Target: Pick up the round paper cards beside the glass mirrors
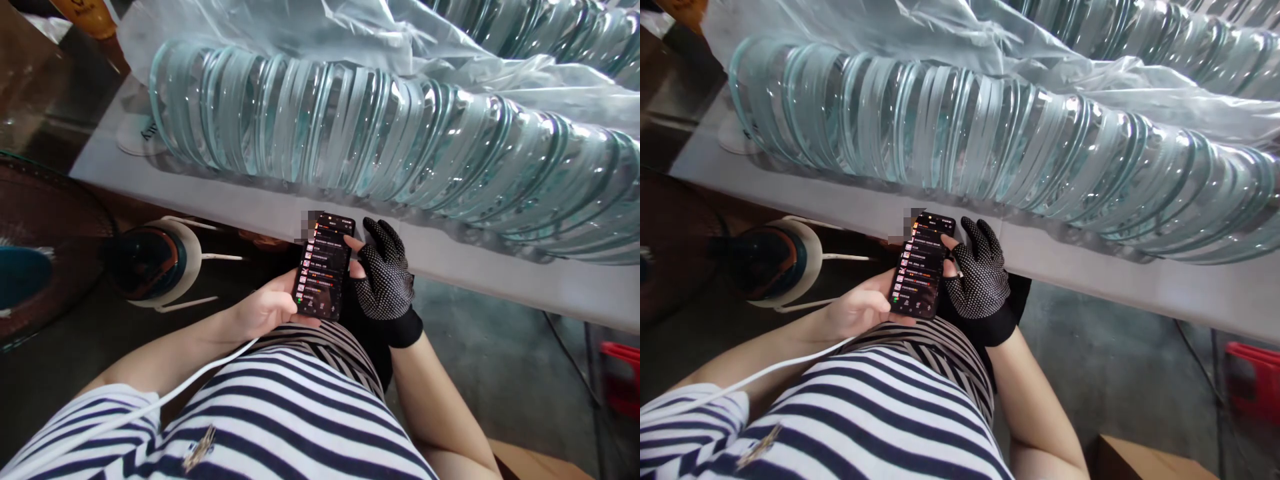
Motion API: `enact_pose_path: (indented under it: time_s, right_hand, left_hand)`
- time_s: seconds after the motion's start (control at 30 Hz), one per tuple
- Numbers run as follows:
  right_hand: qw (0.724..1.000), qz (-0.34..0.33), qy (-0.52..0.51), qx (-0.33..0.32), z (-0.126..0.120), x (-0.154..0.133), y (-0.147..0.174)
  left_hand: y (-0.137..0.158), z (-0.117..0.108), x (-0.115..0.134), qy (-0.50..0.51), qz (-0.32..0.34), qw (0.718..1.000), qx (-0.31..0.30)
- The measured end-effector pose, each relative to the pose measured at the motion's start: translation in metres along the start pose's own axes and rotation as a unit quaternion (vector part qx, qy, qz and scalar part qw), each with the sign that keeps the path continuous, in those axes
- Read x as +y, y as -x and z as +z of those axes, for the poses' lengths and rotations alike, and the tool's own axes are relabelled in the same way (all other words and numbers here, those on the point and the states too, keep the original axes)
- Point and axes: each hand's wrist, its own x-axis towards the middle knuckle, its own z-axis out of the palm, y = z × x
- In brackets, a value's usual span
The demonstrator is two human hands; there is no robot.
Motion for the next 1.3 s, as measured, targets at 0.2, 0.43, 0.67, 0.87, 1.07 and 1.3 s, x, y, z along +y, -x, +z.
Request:
enact_pose_path:
  time_s: [0.2,0.43,0.67,0.87,1.07,1.3]
  right_hand:
    - [1.000,0.004,-0.014,0.001,-0.001,-0.005,0.007]
    - [0.997,-0.013,-0.077,0.020,-0.008,-0.015,0.020]
    - [0.999,0.002,-0.051,0.015,-0.004,-0.013,0.019]
    - [0.999,-0.006,-0.044,0.019,-0.001,-0.011,0.017]
    - [0.998,-0.024,-0.065,0.014,-0.005,-0.012,0.018]
    - [0.999,-0.002,-0.048,0.010,-0.005,-0.013,0.019]
  left_hand:
    - [-0.001,-0.001,-0.001,-0.003,-0.002,1.000,0.000]
    - [0.001,0.009,0.008,-0.025,-0.019,0.999,-0.009]
    - [0.000,0.003,0.003,-0.024,-0.011,1.000,-0.004]
    - [0.001,0.005,0.005,-0.021,-0.018,1.000,0.007]
    - [0.001,0.006,0.005,-0.020,-0.024,0.999,0.013]
    - [0.002,0.009,0.007,-0.010,-0.020,1.000,0.010]
